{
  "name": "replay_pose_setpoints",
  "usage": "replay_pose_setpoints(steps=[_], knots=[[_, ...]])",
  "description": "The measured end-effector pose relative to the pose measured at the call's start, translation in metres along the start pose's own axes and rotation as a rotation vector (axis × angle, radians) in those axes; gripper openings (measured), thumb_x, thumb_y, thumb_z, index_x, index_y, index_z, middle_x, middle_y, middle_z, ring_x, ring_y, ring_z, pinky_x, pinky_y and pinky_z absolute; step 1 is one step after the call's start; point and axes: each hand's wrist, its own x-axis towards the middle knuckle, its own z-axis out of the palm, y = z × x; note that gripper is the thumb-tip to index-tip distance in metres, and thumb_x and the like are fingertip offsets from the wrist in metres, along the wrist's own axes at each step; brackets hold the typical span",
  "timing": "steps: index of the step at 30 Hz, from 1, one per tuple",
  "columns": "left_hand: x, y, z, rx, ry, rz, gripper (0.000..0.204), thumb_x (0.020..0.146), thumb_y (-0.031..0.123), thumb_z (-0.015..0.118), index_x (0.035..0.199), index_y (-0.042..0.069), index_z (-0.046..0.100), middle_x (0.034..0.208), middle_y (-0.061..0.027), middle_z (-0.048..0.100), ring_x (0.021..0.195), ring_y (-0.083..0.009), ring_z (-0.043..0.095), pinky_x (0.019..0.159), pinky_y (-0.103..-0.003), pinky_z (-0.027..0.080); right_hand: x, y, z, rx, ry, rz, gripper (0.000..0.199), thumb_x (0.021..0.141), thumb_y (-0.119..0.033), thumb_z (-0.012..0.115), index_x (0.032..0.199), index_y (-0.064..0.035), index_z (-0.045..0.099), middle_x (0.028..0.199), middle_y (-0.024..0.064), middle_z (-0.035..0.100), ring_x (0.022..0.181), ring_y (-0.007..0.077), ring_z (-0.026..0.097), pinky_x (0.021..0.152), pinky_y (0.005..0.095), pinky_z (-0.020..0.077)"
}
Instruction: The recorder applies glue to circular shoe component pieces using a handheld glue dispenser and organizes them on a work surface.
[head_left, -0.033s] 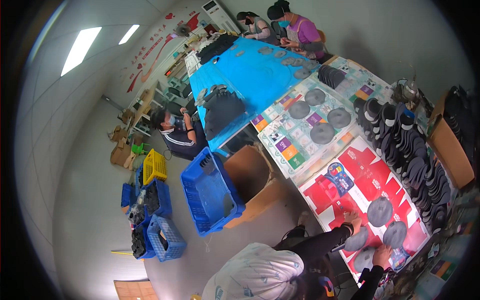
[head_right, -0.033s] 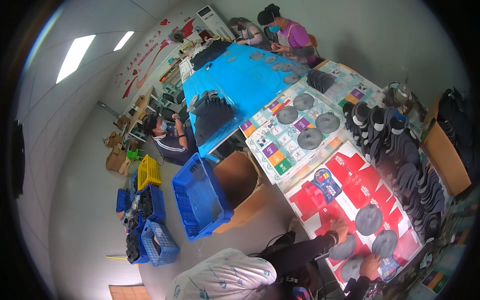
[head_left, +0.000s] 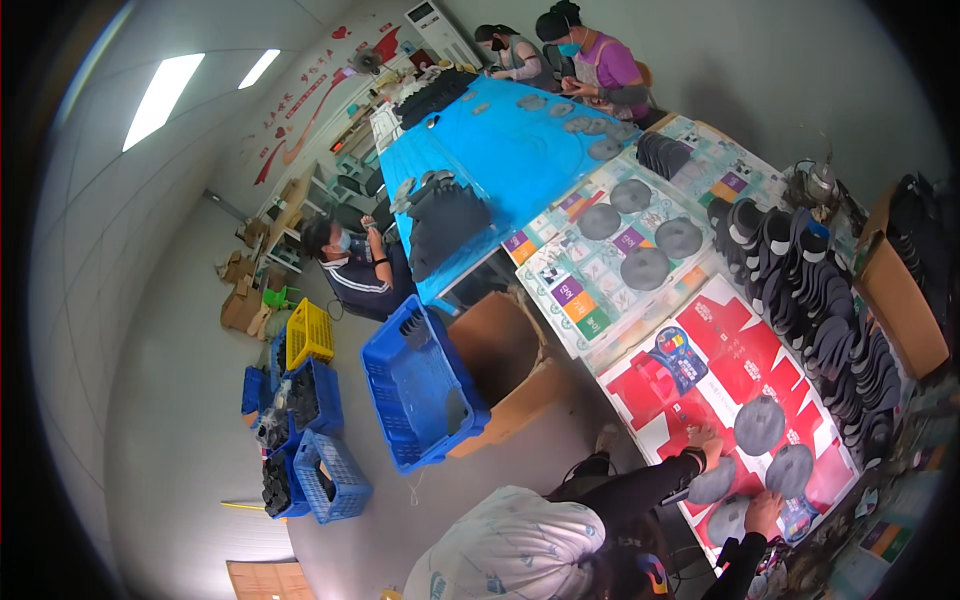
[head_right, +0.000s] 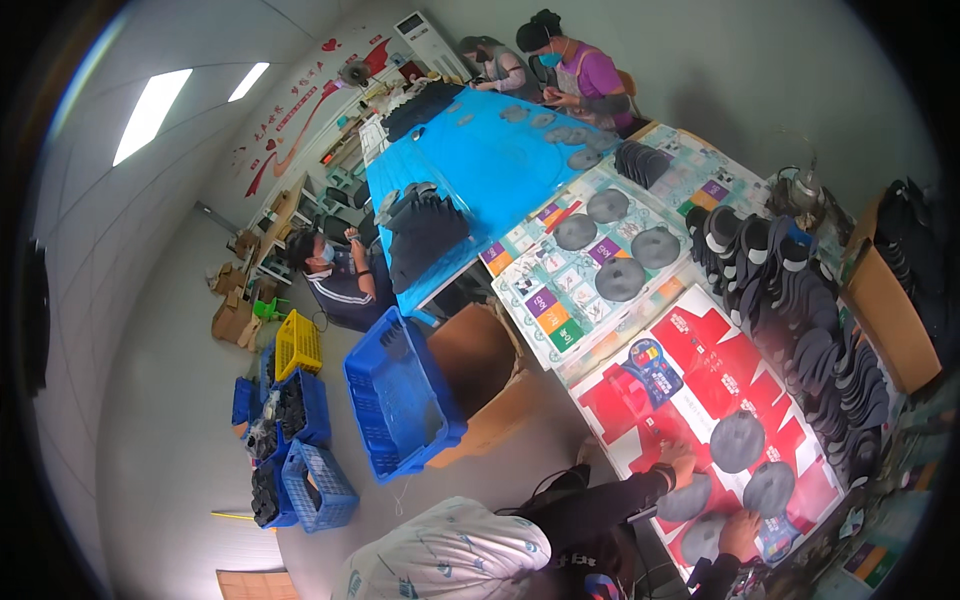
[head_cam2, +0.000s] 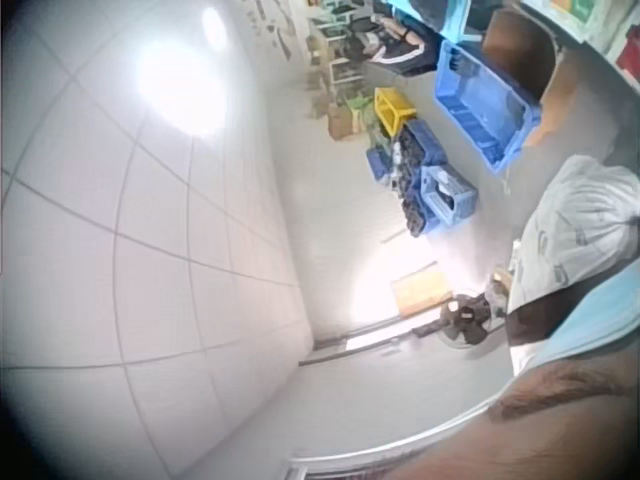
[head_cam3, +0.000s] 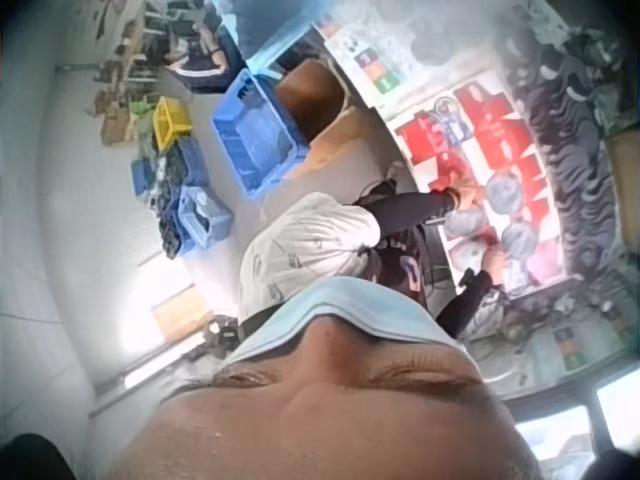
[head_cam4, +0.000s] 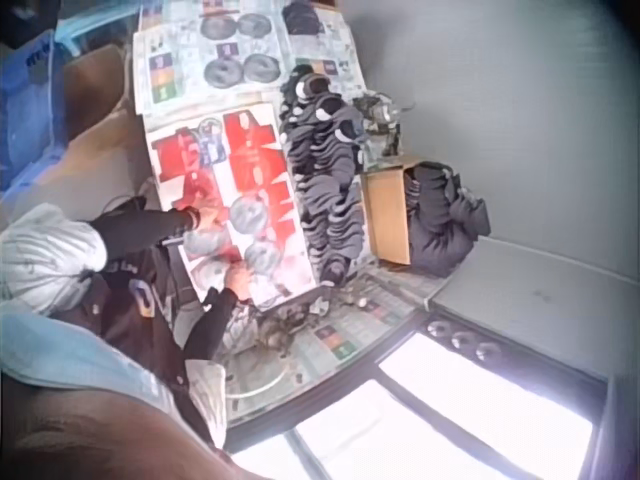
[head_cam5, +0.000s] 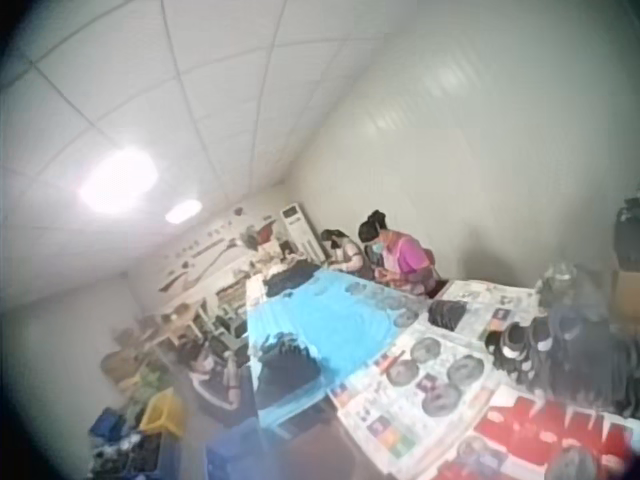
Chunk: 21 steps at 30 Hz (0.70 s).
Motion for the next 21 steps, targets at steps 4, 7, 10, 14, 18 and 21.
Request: replay_pose_setpoints(steps=[4,7,10,14,18,21], knots=[[-0.005,-0.006,-0.011,-0.115,-0.039,0.068,0.030,0.072,0.027,0.076,0.096,0.008,0.073,0.096,-0.0156,0.073,0.099,-0.0360,0.067,0.098,-0.059,0.045,0.008,0.005,0.011,0.090,-0.043,-0.007,0.021,0.091,-0.012,0.053,0.101,0.0038,0.062,0.117,0.0236,0.060,0.112,0.0463,0.056,0.103,0.0557,0.0442],[-0.018,0.003,-0.043,-0.277,-0.225,0.190,0.024,0.073,0.025,0.075,0.089,0.008,0.071,0.092,-0.0134,0.073,0.094,-0.0324,0.070,0.089,-0.051,0.051,-0.004,0.020,0.020,0.236,0.095,-0.107,0.018,0.080,-0.006,0.061,0.096,0.0014,0.061,0.103,0.0223,0.060,0.104,0.0448,0.056,0.092,0.0538,0.0457],[-0.036,-0.012,-0.081,-0.386,-0.201,0.241,0.020,0.074,0.023,0.075,0.084,0.008,0.067,0.085,-0.0109,0.072,0.084,-0.0285,0.071,0.076,-0.043,0.054,-0.005,0.020,0.022,0.227,0.223,-0.105,0.018,0.078,-0.004,0.062,0.095,0.0015,0.059,0.099,0.0220,0.061,0.101,0.0452,0.056,0.091,0.0540,0.0450],[-0.044,-0.064,-0.102,-0.649,-0.115,0.221,0.022,0.073,0.024,0.077,0.081,0.008,0.065,0.079,-0.0083,0.071,0.076,-0.0280,0.070,0.065,-0.039,0.052,0.008,0.031,0.028,0.274,0.141,-0.177,0.020,0.077,-0.001,0.064,0.097,0.0009,0.059,0.098,0.0225,0.061,0.101,0.0455,0.056,0.090,0.0544,0.0446],[-0.054,-0.107,-0.124,-0.569,-0.068,0.173,0.023,0.078,0.025,0.077,0.087,0.006,0.066,0.081,-0.0089,0.071,0.075,-0.0253,0.069,0.067,-0.038,0.052,0.011,0.039,0.033,0.215,0.028,-0.190,0.019,0.077,-0.001,0.065,0.095,0.0003,0.060,0.098,0.0231,0.062,0.100,0.0447,0.057,0.089,0.0539,0.0453],[-0.063,-0.120,-0.146,-0.620,-0.093,0.102,0.023,0.080,0.024,0.076,0.090,0.005,0.067,0.081,-0.0094,0.071,0.071,-0.0221,0.070,0.065,-0.035,0.052,0.005,0.045,0.033,0.189,0.048,-0.184,0.018,0.076,-0.002,0.068,0.093,0.0001,0.060,0.092,0.0227,0.065,0.094,0.0442,0.061,0.085,0.0537,0.0477]])
